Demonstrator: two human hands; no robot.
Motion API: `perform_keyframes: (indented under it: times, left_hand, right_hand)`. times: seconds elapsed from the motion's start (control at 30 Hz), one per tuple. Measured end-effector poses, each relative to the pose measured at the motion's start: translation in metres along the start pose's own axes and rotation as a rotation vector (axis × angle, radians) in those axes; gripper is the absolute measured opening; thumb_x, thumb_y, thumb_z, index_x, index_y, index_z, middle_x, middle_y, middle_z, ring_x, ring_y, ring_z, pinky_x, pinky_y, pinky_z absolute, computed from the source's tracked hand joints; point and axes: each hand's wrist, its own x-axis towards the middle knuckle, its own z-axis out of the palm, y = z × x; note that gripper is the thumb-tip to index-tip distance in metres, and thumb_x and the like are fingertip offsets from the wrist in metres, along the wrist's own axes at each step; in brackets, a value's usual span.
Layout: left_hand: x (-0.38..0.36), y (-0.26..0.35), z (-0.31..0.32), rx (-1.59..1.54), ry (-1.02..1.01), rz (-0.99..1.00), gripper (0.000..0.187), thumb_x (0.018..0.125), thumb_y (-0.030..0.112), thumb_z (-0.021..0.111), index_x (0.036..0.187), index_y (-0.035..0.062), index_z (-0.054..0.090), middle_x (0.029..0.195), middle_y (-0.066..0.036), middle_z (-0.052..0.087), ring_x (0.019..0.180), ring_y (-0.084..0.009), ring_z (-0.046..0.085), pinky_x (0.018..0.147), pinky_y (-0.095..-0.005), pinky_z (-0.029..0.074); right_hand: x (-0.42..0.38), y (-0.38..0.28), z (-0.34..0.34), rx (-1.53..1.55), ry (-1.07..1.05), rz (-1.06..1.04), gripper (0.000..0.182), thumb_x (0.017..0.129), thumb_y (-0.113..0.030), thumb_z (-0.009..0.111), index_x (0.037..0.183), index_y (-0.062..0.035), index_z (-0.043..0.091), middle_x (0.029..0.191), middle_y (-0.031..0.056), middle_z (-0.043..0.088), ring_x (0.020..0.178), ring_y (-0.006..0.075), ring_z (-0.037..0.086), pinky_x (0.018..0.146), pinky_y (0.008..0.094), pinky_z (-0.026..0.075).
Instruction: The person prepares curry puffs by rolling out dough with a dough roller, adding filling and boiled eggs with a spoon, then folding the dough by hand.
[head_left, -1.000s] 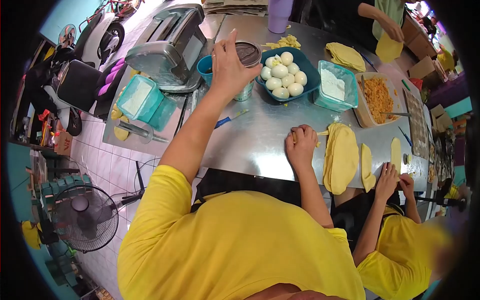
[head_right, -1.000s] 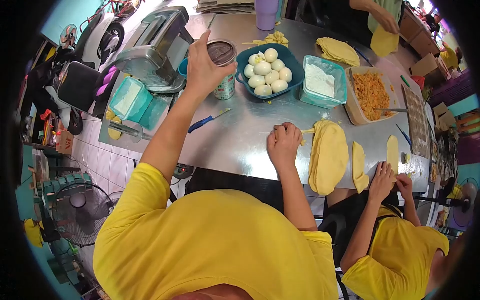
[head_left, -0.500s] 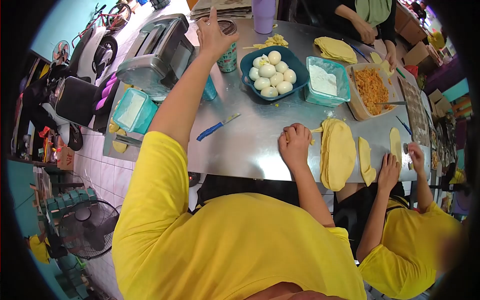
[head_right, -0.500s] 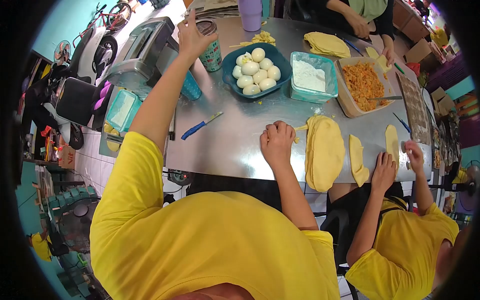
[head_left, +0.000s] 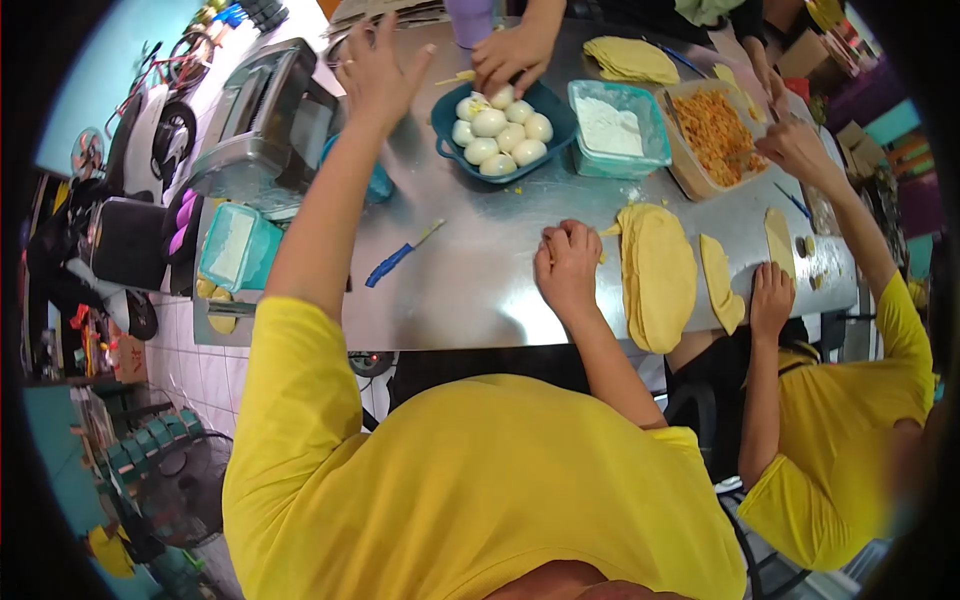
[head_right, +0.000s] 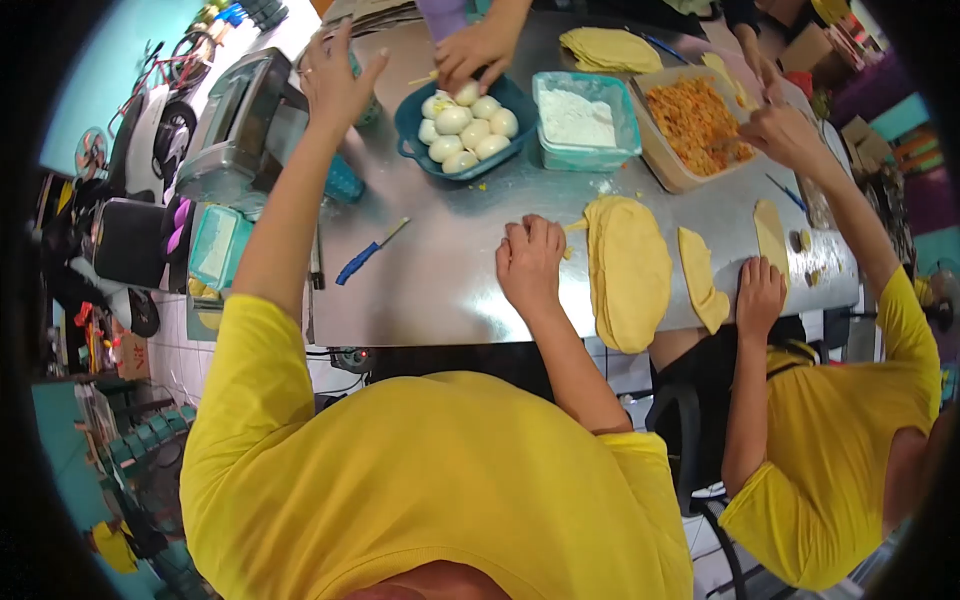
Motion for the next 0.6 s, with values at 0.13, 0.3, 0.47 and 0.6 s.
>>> perform_keyframes:
  times: [0.13,0.3,0.47,0.6]
  left_hand:
    - [-0.076,0.085,-0.041,-0.307,-0.150,0.309,0.036,0.075,0.030,0.071,0.103,0.0090,0.061,0.105,-0.012,0.053,0.095,-0.0323,0.052,0.078,-0.0446,0.038]
    - [-0.135,0.110,-0.056,-0.437,-0.372,0.238,0.026,0.077,0.022,0.068,0.097,0.0064,0.063,0.095,-0.012,0.054,0.085,-0.0314,0.055,0.073,-0.0401,0.042]
    - [-0.129,0.091,-0.028,-0.423,-0.357,0.052,0.015,0.079,0.013,0.065,0.091,0.0035,0.063,0.092,-0.013,0.051,0.081,-0.0324,0.056,0.070,-0.0411,0.047]
    - [-0.118,0.085,-0.009,-0.424,-0.380,0.067,0.014,0.080,0.009,0.064,0.092,0.0024,0.063,0.093,-0.014,0.051,0.082,-0.0335,0.057,0.071,-0.0416,0.047]
  right_hand:
    - [0.000,-0.010,-0.006,-0.244,0.159,0.008,0.023,0.074,-0.013,0.061,0.094,-0.0019,0.059,0.101,0.0171,0.051,0.100,0.0360,0.045,0.089,0.0500,0.032]
    - [-0.002,-0.004,0.001,-0.252,0.127,0.048,0.021,0.071,-0.015,0.063,0.087,-0.0028,0.058,0.098,0.0163,0.051,0.099,0.0358,0.046,0.086,0.0498,0.034]
    - [-0.005,0.007,0.005,-0.033,0.011,-0.183,0.013,0.066,-0.010,0.064,0.073,-0.0053,0.054,0.081,0.0115,0.049,0.085,0.0306,0.048,0.078,0.0428,0.038]
    - [-0.007,-0.002,-0.004,0.259,-0.123,-0.372,0.013,0.064,-0.002,0.063,0.072,-0.0050,0.053,0.076,0.0095,0.047,0.077,0.0296,0.048,0.073,0.0418,0.041]
